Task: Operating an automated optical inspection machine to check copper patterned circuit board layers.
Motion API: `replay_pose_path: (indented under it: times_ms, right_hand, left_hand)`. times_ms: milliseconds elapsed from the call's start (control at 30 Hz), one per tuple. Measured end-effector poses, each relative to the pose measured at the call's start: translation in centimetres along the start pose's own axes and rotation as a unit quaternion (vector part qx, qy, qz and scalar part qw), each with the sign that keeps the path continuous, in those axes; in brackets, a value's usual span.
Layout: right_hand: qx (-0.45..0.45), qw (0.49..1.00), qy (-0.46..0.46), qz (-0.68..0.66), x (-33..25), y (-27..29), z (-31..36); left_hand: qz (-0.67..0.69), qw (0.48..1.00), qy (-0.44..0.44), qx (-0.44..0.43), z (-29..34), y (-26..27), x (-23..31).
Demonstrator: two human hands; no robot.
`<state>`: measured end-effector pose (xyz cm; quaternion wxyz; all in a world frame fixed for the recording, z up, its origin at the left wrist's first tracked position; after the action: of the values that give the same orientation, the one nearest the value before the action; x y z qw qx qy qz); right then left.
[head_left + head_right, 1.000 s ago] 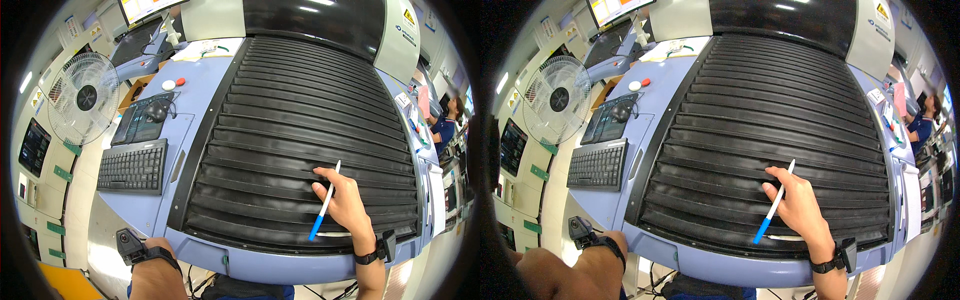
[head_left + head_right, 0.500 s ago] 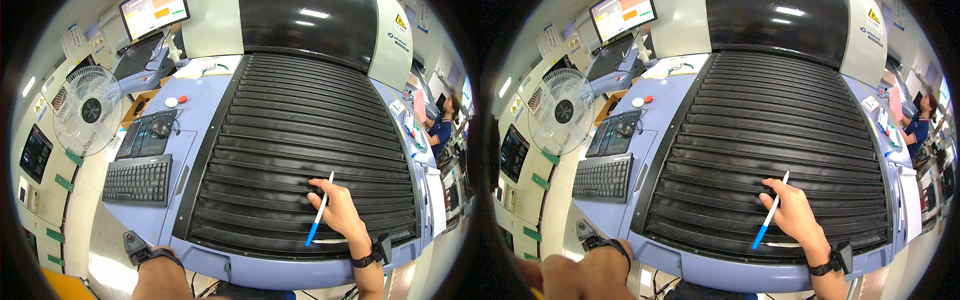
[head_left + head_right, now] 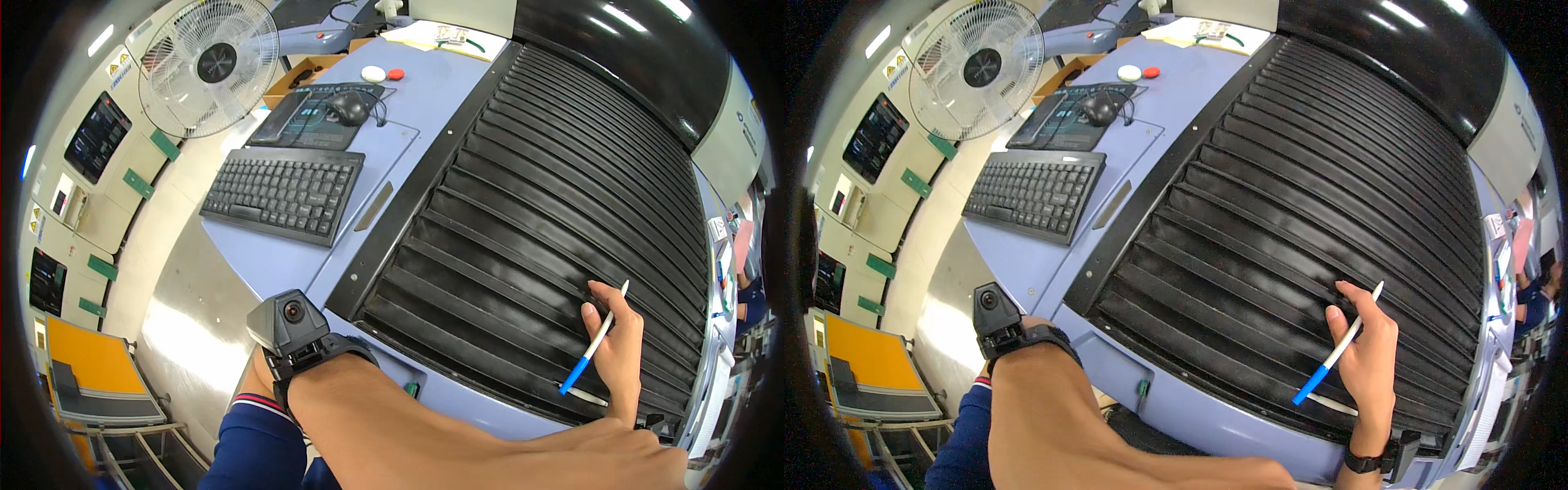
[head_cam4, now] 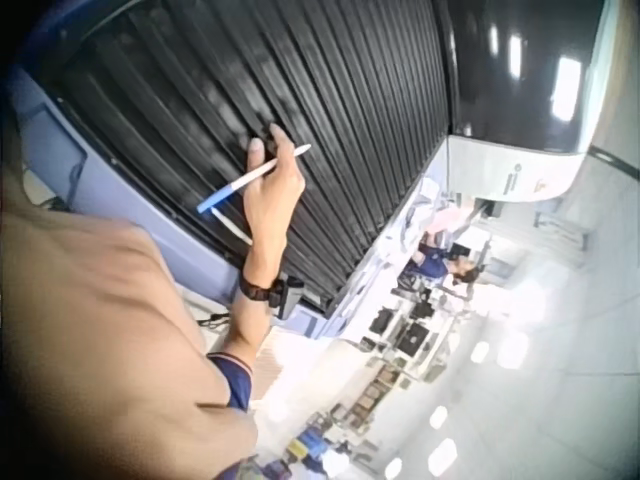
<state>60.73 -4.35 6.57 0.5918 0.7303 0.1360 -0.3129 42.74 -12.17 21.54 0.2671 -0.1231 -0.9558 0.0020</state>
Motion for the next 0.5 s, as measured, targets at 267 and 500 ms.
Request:
replay_pose_path:
  times_ms: [267, 500]
  right_hand:
    - [-0.009, 1.0, 0.012, 0.005, 1.9, -0.3, 0.3]
    - [-0.012, 1.0, -0.018, -0.022, 0.9, 0.4, 0.2]
  left_hand:
    - [-0.105, 0.982, 0.157, -0.005, 2.8, 1.9, -0.6]
    - [-0.256, 0.911, 0.313, -0.081, 4.7, 2.5, 0.4]
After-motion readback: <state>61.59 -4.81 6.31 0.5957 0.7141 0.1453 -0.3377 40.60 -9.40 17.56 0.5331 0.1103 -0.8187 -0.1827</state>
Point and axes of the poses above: each hand's wrist, its own z-axis away from the middle knuckle, its own y-axis out of the back of the hand, x = y × z, the point moved 10 cm from there along -z, towards the middle knuckle, and after that the axes turned 12 degrees about -y, right-handed, at the moved point
